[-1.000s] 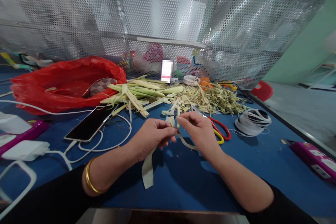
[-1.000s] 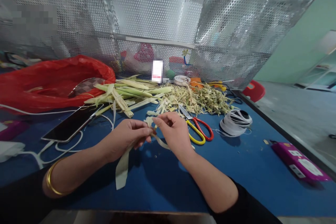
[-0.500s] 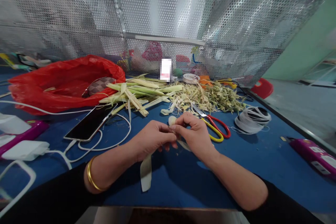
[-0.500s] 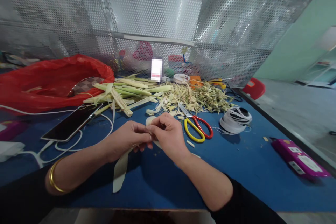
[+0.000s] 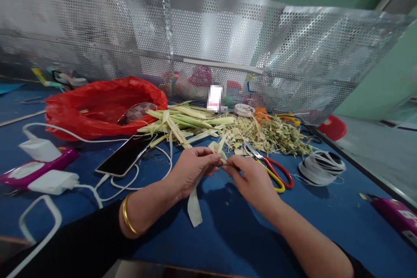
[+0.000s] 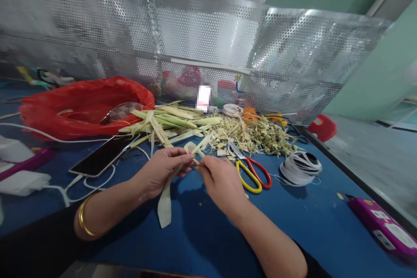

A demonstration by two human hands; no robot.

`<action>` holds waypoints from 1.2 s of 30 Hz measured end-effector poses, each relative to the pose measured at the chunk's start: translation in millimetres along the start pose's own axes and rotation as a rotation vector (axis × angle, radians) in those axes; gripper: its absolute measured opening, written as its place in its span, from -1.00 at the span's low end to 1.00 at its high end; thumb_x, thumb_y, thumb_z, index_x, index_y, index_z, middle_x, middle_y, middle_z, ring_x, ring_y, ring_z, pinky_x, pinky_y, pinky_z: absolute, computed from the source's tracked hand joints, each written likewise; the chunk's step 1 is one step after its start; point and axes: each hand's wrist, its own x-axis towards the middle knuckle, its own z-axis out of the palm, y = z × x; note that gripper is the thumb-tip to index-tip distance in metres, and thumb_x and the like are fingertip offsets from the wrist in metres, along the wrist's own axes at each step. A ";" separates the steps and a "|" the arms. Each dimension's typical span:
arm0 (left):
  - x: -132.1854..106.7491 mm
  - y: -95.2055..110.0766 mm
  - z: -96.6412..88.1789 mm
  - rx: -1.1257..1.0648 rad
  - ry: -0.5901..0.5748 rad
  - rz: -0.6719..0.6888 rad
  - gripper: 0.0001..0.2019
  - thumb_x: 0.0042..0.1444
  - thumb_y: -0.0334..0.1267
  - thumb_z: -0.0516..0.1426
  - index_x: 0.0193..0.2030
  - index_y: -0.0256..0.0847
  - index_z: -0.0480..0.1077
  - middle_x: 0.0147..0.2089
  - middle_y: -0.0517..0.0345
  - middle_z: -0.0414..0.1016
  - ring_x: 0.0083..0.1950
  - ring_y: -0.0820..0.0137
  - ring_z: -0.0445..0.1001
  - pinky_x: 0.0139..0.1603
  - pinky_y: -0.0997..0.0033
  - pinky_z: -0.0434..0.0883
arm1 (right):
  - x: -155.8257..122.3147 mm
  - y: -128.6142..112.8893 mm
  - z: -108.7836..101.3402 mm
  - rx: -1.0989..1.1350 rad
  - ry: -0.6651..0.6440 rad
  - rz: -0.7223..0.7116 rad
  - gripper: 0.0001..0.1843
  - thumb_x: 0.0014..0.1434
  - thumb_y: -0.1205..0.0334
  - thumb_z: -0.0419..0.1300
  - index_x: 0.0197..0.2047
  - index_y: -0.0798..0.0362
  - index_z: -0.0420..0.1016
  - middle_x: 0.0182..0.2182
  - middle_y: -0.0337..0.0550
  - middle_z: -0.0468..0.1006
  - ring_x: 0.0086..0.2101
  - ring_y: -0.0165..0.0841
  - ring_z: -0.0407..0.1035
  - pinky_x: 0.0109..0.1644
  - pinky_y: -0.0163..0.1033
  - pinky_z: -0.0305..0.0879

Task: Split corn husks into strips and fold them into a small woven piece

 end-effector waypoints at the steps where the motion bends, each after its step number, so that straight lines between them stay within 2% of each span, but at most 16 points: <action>1: -0.1 -0.9 1.0 0.024 0.018 0.026 -0.79 -0.16 -0.20 0.31 -0.47 -0.29 0.44 -0.48 0.16 0.50 -0.49 0.51 0.43 -0.51 0.57 0.29 | -0.9 -0.8 1.2 -0.010 0.009 -0.035 -0.78 0.26 0.21 0.03 -0.43 0.01 0.32 -0.52 -0.23 0.44 -0.46 -0.37 0.26 -0.31 -0.27 0.04; 4: 1.4 -5.0 3.0 0.120 0.072 0.121 -0.82 -0.13 -0.21 0.28 -0.48 -0.28 0.45 -0.56 0.20 0.46 -0.50 0.48 0.44 -0.52 0.55 0.31 | -3.5 -4.2 2.4 -0.029 0.001 -0.134 -0.77 0.26 0.29 -0.02 -0.44 0.02 0.31 -0.51 -0.22 0.44 -0.47 -0.39 0.26 -0.28 -0.27 0.04; 7: 4.9 -9.3 2.3 0.136 0.101 0.132 -0.83 -0.12 -0.21 0.27 -0.48 -0.29 0.46 -0.56 0.19 0.45 -0.52 0.49 0.43 -0.55 0.57 0.29 | -5.1 -6.2 3.2 -0.047 -0.035 -0.158 -0.77 0.25 0.33 -0.02 -0.45 0.03 0.29 -0.52 -0.22 0.43 -0.47 -0.39 0.28 -0.29 -0.27 0.03; 11: 7.2 -8.5 -0.2 0.044 0.071 0.055 -0.79 -0.11 -0.17 0.27 -0.44 -0.30 0.47 -0.44 0.13 0.51 -0.49 0.52 0.43 -0.57 0.61 0.27 | -4.2 -4.8 5.4 0.078 -0.045 -0.015 -0.75 0.27 0.21 -0.01 -0.45 0.02 0.29 -0.52 -0.22 0.43 -0.48 -0.38 0.27 -0.37 -0.29 0.03; 14: 5.5 -4.9 -0.7 -0.033 0.024 0.019 -0.75 -0.11 -0.12 0.28 -0.42 -0.30 0.48 -0.41 0.11 0.53 -0.46 0.51 0.45 -0.54 0.61 0.28 | -1.7 -3.8 6.1 0.326 -0.081 0.157 -0.73 0.27 0.08 -0.01 -0.39 0.01 0.34 -0.54 -0.24 0.45 -0.50 -0.38 0.33 -0.43 -0.32 0.09; 16: 4.2 -4.2 0.0 -0.045 0.021 0.024 -0.76 -0.15 -0.16 0.30 -0.41 -0.30 0.48 -0.44 0.13 0.52 -0.46 0.51 0.44 -0.52 0.61 0.28 | -0.4 -4.0 6.3 0.463 -0.090 0.220 -0.71 0.26 0.06 0.00 -0.40 0.02 0.36 -0.56 -0.26 0.46 -0.52 -0.39 0.36 -0.44 -0.34 0.13; 19: 4.0 -7.0 1.4 -0.013 0.064 0.064 -0.79 -0.19 -0.23 0.32 -0.42 -0.30 0.48 -0.52 0.18 0.48 -0.50 0.54 0.40 -0.53 0.61 0.26 | -0.4 -4.7 6.9 0.519 -0.080 0.203 -0.70 0.23 0.08 0.05 -0.47 0.03 0.36 -0.61 -0.28 0.44 -0.56 -0.41 0.35 -0.47 -0.35 0.14; 22: 5.2 -9.7 1.9 0.013 0.098 0.090 -0.78 -0.18 -0.20 0.31 -0.42 -0.29 0.48 -0.48 0.16 0.50 -0.48 0.52 0.42 -0.51 0.59 0.27 | -0.5 -4.3 7.5 0.526 -0.069 0.183 -0.72 0.20 0.10 0.08 -0.49 0.03 0.37 -0.63 -0.29 0.43 -0.57 -0.42 0.33 -0.47 -0.35 0.15; 27: 2.9 -5.8 1.5 -0.077 0.043 0.063 -0.71 -0.07 -0.06 0.24 -0.35 -0.28 0.50 -0.36 0.08 0.56 -0.30 0.42 0.50 -0.32 0.53 0.34 | 3.4 -2.4 7.6 0.632 -0.037 0.283 -0.71 0.19 0.05 0.08 -0.46 0.05 0.39 -0.58 -0.24 0.46 -0.54 -0.40 0.39 -0.45 -0.35 0.21; 29: 0.7 -4.0 1.9 -0.121 0.014 0.075 -0.73 -0.06 -0.11 0.25 -0.31 -0.28 0.50 -0.35 0.08 0.57 -0.28 0.42 0.49 -0.24 0.52 0.35 | 4.9 -2.5 7.1 0.678 -0.017 0.327 -0.70 0.17 0.03 0.11 -0.45 0.06 0.38 -0.58 -0.23 0.46 -0.53 -0.38 0.40 -0.46 -0.34 0.22; 33: -1.4 -4.9 3.8 -0.109 -0.079 0.101 -0.80 -0.06 -0.24 0.26 -0.28 -0.28 0.49 -0.35 0.12 0.56 -0.35 0.48 0.46 -0.26 0.53 0.35 | 5.7 -3.8 6.4 0.768 0.037 0.357 -0.69 0.11 -0.02 0.17 -0.44 0.07 0.38 -0.57 -0.24 0.42 -0.52 -0.35 0.41 -0.43 -0.30 0.29; 36: -1.7 -8.1 6.3 -0.102 -0.112 0.149 -0.79 -0.05 -0.27 0.24 -0.24 -0.29 0.48 -0.25 0.08 0.57 -0.24 0.43 0.49 -0.14 0.50 0.36 | 5.7 -4.4 8.1 0.861 0.030 0.363 -0.70 0.05 -0.01 0.22 -0.40 0.09 0.44 -0.53 -0.22 0.43 -0.49 -0.35 0.38 -0.37 -0.26 0.33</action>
